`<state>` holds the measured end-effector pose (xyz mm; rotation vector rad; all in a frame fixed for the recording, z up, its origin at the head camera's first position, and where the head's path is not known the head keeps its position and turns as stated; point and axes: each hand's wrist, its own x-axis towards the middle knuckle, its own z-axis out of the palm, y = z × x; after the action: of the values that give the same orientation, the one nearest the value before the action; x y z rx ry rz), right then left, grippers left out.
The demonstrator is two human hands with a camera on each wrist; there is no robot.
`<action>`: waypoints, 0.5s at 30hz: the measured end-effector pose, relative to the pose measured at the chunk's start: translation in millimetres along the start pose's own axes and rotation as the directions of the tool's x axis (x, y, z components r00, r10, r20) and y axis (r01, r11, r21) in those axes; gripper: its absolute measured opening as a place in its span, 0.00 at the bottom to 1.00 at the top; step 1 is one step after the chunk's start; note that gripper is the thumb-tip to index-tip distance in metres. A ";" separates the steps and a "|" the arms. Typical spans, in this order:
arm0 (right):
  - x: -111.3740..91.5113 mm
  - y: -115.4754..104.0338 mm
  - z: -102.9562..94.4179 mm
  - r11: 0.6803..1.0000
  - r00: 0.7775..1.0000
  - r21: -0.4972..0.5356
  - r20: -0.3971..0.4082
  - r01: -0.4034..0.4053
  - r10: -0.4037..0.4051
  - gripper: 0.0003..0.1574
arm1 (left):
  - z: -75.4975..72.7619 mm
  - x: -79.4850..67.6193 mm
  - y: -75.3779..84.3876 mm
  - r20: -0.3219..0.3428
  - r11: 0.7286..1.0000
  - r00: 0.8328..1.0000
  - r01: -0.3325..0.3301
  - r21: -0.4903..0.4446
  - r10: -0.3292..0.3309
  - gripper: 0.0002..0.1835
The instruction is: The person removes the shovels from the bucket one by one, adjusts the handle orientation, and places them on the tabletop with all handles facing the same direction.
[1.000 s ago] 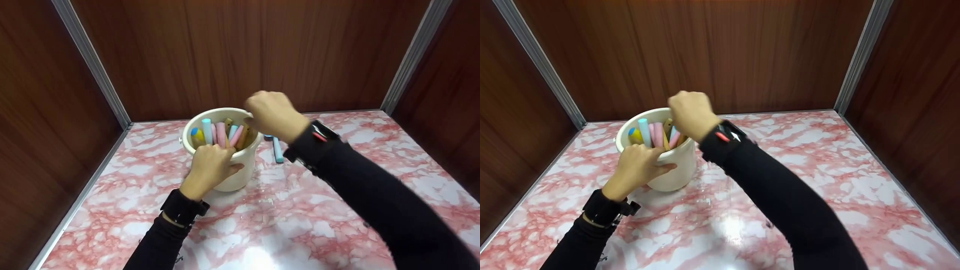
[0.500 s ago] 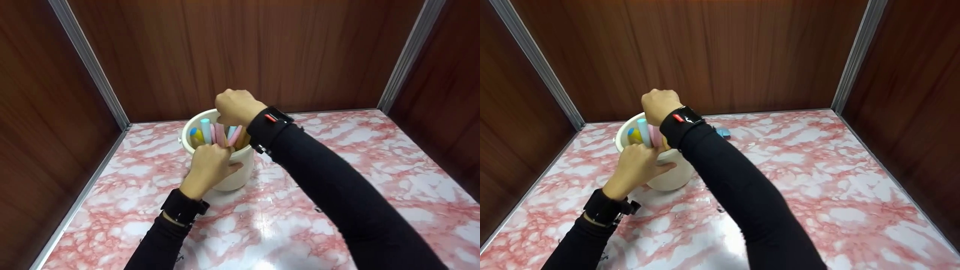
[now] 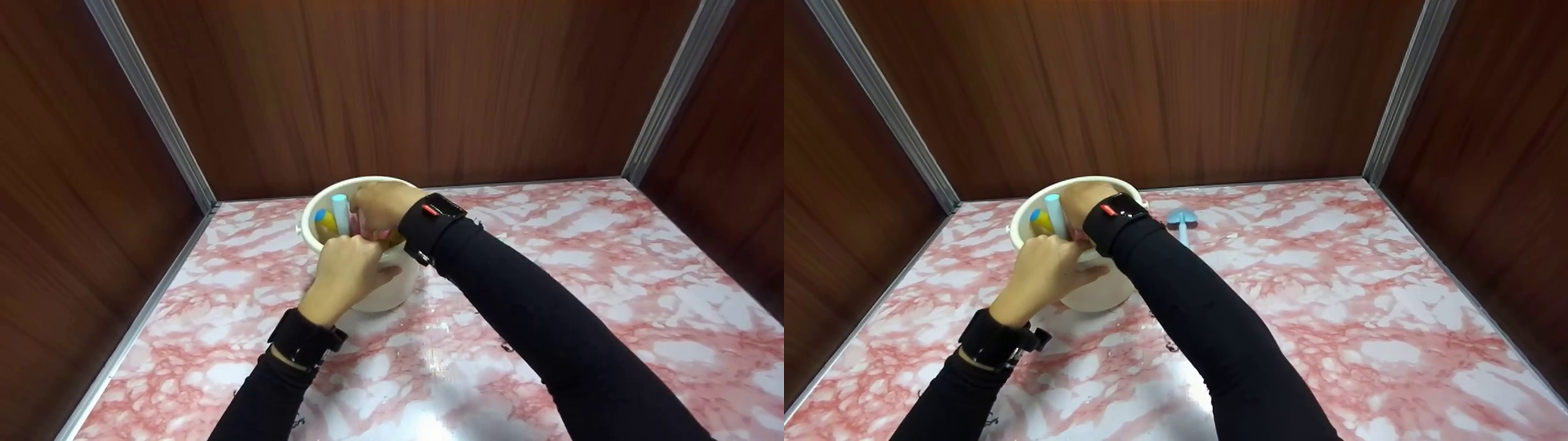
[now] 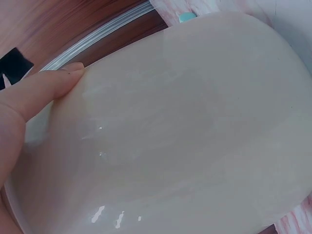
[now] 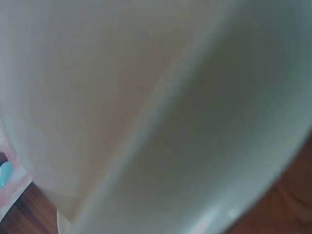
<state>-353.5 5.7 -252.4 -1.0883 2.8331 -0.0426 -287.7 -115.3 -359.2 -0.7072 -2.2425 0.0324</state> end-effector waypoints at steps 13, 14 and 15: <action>-9.6 3.7 11.6 0.931 0.972 -0.331 -0.117 0.155 -0.204 0.11 | 1.2 -0.9 -1.7 -0.029 1.000 1.000 -0.005 -0.026 0.004 0.26; -9.9 3.6 12.7 0.920 0.969 -0.359 -0.119 0.160 -0.215 0.10 | 1.3 -1.0 -1.8 -0.033 1.000 0.999 -0.006 -0.026 0.005 0.25; -10.3 3.5 13.8 0.915 0.969 -0.370 -0.116 0.162 -0.219 0.10 | 1.6 -1.0 -1.8 -0.038 1.000 0.999 -0.007 -0.025 0.006 0.25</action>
<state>-346.8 15.3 -265.4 -1.4944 2.9321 0.4080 -289.1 -117.0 -360.6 -0.7232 -2.2083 -0.0057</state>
